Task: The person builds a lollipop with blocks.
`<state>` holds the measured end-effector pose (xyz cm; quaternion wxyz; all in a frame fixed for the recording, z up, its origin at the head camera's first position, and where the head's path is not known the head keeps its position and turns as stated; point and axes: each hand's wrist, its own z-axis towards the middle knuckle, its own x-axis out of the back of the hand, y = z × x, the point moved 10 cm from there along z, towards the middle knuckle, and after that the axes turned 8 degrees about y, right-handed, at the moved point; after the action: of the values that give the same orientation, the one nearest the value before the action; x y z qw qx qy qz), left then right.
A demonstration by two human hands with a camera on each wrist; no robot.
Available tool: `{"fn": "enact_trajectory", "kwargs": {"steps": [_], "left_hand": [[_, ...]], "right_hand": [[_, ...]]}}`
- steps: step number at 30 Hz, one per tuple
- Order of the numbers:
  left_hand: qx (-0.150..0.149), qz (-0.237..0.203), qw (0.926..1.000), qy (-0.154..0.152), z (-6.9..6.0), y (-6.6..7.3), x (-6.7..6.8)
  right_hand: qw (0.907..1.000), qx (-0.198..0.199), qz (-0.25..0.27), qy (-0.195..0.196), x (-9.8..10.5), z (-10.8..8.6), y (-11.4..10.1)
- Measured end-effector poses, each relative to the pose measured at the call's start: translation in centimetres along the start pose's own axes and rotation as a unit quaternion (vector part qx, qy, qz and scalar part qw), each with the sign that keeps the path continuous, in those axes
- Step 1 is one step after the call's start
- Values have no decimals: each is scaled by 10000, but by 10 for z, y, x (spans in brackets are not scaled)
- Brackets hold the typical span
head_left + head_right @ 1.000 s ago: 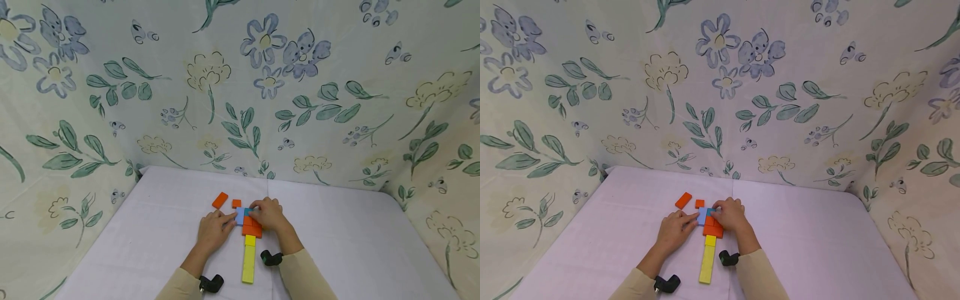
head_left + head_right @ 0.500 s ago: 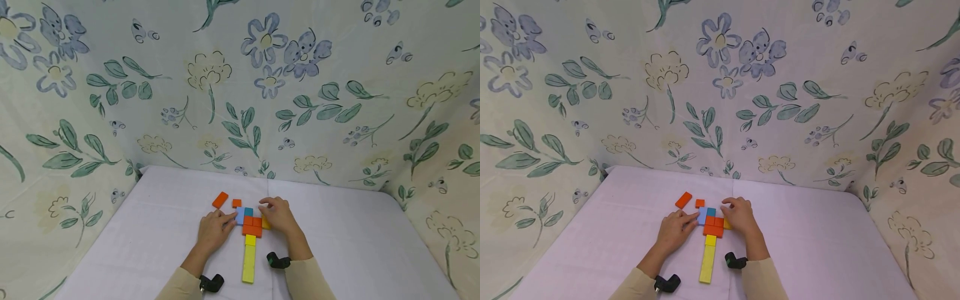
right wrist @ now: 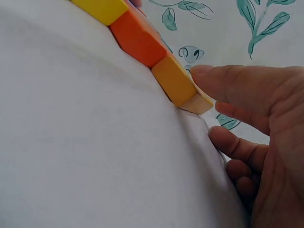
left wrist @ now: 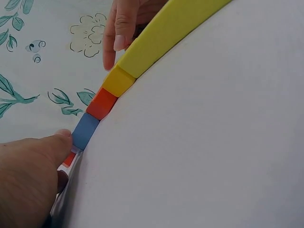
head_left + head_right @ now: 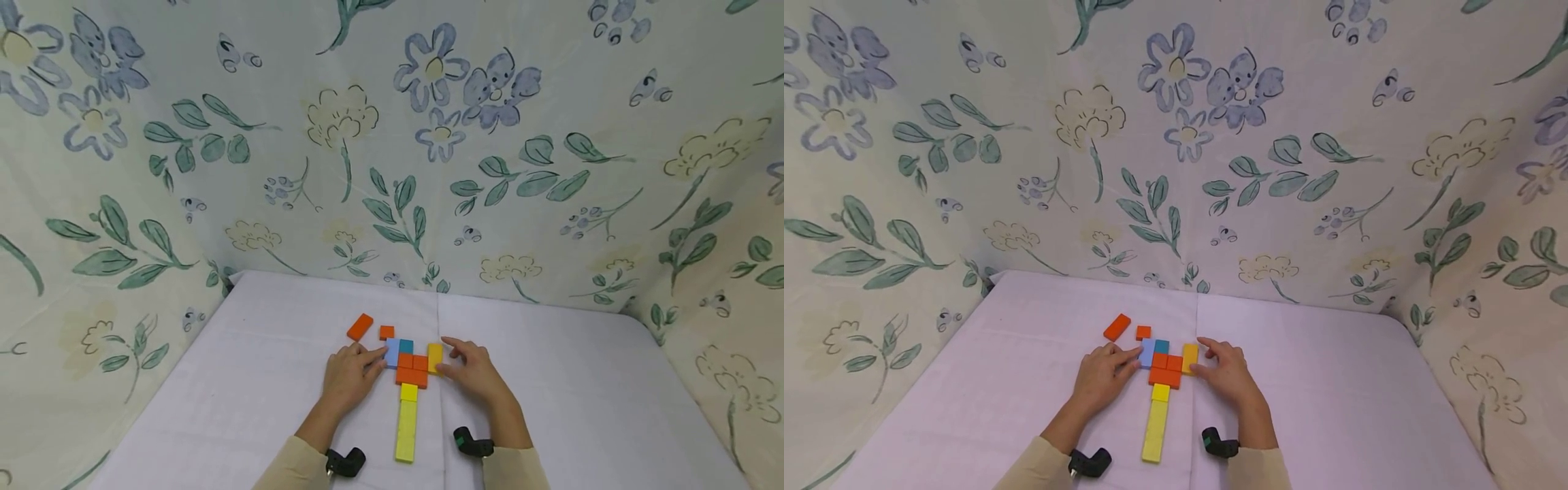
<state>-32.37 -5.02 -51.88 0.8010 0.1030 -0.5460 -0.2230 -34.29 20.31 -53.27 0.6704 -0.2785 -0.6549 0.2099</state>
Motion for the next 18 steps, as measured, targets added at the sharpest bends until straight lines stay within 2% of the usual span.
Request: {"fn": "enact_trajectory", "kwargs": {"steps": [12, 18], "left_hand": [[77, -57, 9999, -53, 0, 0, -1], [368, -234, 9987, -267, 3, -3, -4]], "right_hand": [[9998, 177, 56, -62, -1, -2, -1], [9998, 199, 20, -57, 0, -3, -1]]}}
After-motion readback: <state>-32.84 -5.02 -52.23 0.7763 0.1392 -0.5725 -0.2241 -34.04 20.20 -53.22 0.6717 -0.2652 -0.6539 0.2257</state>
